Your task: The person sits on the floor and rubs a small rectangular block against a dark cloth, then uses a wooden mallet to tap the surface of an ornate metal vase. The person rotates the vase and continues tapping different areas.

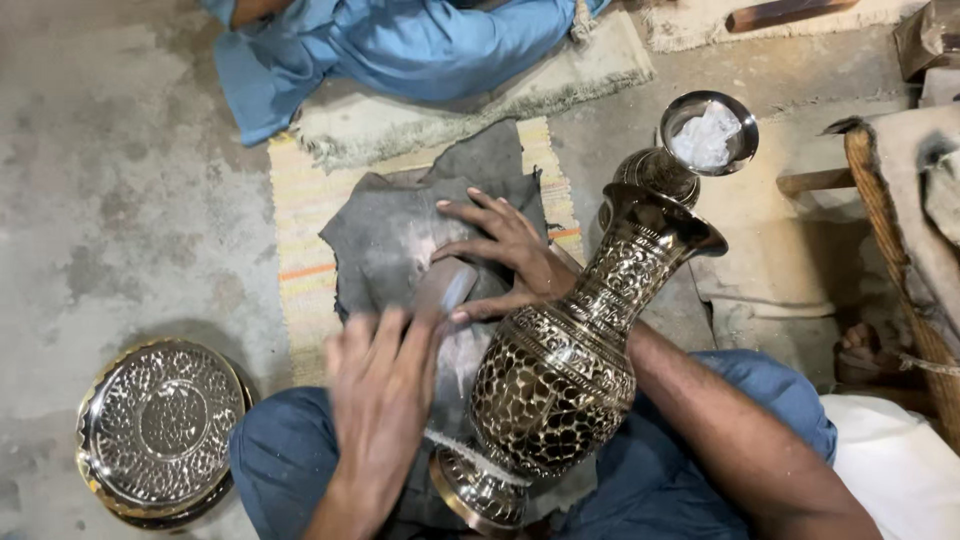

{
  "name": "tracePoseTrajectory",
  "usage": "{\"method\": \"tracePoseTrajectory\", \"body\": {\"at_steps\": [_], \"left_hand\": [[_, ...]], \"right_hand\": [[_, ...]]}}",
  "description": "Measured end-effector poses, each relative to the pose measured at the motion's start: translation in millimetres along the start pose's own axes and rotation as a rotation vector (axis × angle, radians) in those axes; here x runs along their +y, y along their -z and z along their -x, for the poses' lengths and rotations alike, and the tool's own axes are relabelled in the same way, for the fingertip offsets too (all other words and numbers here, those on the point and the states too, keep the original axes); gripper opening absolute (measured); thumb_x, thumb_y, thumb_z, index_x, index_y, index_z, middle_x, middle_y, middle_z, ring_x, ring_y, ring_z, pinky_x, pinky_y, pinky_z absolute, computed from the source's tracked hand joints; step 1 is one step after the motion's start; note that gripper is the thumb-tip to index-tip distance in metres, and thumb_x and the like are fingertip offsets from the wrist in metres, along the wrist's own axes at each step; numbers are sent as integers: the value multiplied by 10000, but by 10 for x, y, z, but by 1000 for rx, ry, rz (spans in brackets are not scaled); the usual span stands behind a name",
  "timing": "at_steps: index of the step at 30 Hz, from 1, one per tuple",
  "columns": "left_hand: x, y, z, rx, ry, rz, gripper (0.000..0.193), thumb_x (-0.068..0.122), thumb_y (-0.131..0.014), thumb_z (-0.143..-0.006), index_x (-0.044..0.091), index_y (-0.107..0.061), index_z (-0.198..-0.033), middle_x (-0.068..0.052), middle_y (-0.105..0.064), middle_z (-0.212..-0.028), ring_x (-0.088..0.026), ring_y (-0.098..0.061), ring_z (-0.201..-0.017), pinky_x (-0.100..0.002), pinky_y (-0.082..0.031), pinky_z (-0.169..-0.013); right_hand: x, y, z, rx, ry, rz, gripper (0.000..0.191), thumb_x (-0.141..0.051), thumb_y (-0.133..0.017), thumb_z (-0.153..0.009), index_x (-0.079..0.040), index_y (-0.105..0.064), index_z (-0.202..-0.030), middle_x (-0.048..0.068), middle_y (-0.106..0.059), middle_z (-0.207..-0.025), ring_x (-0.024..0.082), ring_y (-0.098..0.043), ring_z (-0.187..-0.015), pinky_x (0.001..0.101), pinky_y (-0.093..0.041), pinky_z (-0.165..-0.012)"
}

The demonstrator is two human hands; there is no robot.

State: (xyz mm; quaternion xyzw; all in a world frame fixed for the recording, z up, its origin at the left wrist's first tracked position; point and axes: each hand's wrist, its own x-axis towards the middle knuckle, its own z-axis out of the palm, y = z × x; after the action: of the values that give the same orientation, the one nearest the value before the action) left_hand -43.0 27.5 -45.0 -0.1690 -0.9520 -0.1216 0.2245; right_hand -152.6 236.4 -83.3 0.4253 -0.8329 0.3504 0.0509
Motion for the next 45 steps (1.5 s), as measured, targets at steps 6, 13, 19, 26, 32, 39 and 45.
{"method": "tracePoseTrajectory", "body": {"at_steps": [6,13,19,26,32,39,45], "left_hand": [[-2,-99,-57,45,-47,-29,286,142,-750,-929,109,-731,-1212,-62,-651,-1108,-256,-540,-956,-445,-418,-795],[-50,-23,2,-31,-20,-27,367,167,-778,-857,108,-720,-1215,-69,-641,-1026,-267,-543,-933,-471,-409,-782],[-60,-32,-89,14,-89,11,455,169,-754,-791,82,-693,-1233,-98,-647,-1119,-306,-551,-1018,-486,-426,-836],[-78,-68,-28,-40,-74,-65,366,149,-762,-904,106,-693,-1261,-77,-629,-1084,-282,-534,-971,-476,-422,-811],[-21,-22,-115,-5,-66,-33,373,151,-764,-839,88,-703,-1202,-109,-651,-1141,-307,-548,-986,-484,-433,-825],[32,28,-120,4,-51,-89,316,126,-736,-915,83,-716,-1228,-79,-629,-1095,-294,-557,-1012,-482,-426,-834],[-2,-58,-96,7,-30,-5,249,159,-729,-900,86,-693,-1135,-106,-625,-1085,-313,-539,-963,-512,-425,-872]], "right_hand": [[16,-4,22,-31,-40,-25,733,-603,-851,-763,-249,-659,-1375,101,-319,-1693,410,-163,-1608,695,-137,-1286],[14,-14,4,-42,-79,-14,713,-615,-854,-748,-269,-671,-1343,84,-321,-1680,405,-163,-1602,673,-159,-1283],[-12,-8,-3,-11,-60,-18,755,-623,-837,-762,-260,-644,-1395,71,-323,-1698,400,-176,-1619,664,-157,-1310],[-13,-12,21,-54,-67,3,755,-626,-852,-738,-265,-652,-1370,98,-303,-1691,407,-171,-1597,680,-140,-1273],[33,-34,28,-4,-58,-1,754,-644,-836,-752,-274,-646,-1382,76,-315,-1695,399,-176,-1611,667,-167,-1299],[98,-85,44,-22,-49,26,783,-660,-840,-738,-280,-640,-1392,82,-301,-1703,404,-167,-1609,693,-141,-1284],[94,-64,38,15,-30,37,765,-675,-834,-717,-286,-653,-1350,77,-313,-1675,400,-182,-1587,693,-164,-1265]]}}
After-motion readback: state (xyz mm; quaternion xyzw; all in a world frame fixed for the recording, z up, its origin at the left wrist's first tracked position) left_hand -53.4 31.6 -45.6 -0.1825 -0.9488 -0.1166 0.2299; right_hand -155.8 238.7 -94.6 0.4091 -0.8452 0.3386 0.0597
